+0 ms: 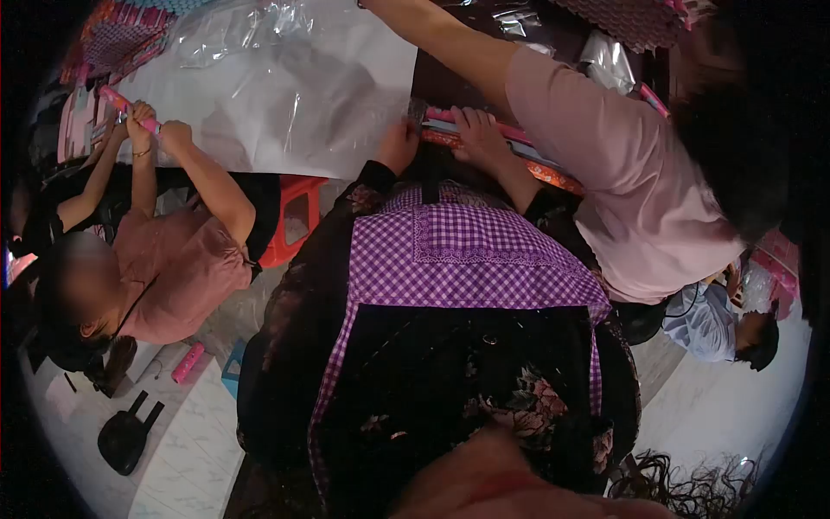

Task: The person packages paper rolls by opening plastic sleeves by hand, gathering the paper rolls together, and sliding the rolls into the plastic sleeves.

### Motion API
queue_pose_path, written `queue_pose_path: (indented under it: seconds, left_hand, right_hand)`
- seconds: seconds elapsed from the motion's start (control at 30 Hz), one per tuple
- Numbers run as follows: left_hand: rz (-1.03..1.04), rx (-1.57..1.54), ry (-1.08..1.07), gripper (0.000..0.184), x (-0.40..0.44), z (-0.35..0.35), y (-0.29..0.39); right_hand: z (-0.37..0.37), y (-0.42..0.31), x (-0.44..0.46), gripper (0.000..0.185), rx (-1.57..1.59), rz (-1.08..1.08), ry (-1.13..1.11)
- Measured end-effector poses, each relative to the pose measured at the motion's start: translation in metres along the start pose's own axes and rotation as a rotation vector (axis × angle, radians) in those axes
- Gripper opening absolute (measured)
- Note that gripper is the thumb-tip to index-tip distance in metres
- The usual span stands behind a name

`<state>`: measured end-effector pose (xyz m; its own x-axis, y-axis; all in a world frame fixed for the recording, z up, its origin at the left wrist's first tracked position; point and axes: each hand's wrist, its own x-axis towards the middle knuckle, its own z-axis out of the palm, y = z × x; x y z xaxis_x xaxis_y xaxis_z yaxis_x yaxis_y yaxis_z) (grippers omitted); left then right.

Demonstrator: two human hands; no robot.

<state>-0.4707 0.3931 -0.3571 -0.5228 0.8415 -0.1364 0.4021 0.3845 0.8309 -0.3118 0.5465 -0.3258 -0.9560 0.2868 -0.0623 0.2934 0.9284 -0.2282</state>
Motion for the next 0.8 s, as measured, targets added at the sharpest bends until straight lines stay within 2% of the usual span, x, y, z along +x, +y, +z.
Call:
queue_pose_path:
  seconds: [0.07,0.17,0.2,0.3,0.4,0.47,0.5,0.57,0.67,0.8]
  left_hand:
    - [0.048,-0.14,0.179,0.015,-0.001,0.0,0.009]
    - [0.119,-0.117,0.29,0.017,-0.001,-0.007,0.024]
    - [0.118,-0.118,0.29,0.017,-0.001,-0.008,0.026]
    - [0.12,-0.049,0.229,0.016,-0.003,-0.012,0.028]
    - [0.078,0.031,0.198,0.018,-0.002,-0.007,0.027]
    - [-0.051,0.039,0.081,0.024,0.003,-0.005,0.022]
    - [-0.052,0.038,0.081,0.024,0.005,-0.006,0.022]
    - [-0.108,0.061,-0.054,0.03,0.008,-0.008,0.02]
    - [-0.055,0.11,0.034,0.034,0.022,0.026,-0.025]
    - [0.006,0.182,0.062,0.034,0.03,0.033,-0.035]
  right_hand:
    - [0.0,0.001,0.001,0.088,0.029,-0.002,-0.003]
    - [0.009,0.004,-0.001,0.086,0.018,-0.001,0.047]
    - [0.006,0.004,-0.001,0.086,0.017,-0.002,0.045]
    - [0.003,0.003,0.001,0.082,0.223,0.103,-0.209]
    - [0.002,0.005,0.0,0.08,0.313,0.146,-0.282]
    - [-0.004,0.002,-0.004,0.078,0.333,0.143,-0.284]
    - [-0.007,-0.001,-0.007,0.077,0.291,0.118,-0.227]
    - [-0.012,-0.006,-0.012,0.076,0.183,0.078,-0.084]
    - [-0.013,-0.012,-0.015,0.074,0.057,0.031,0.097]
    - [-0.014,-0.021,-0.005,0.073,-0.039,0.029,0.267]
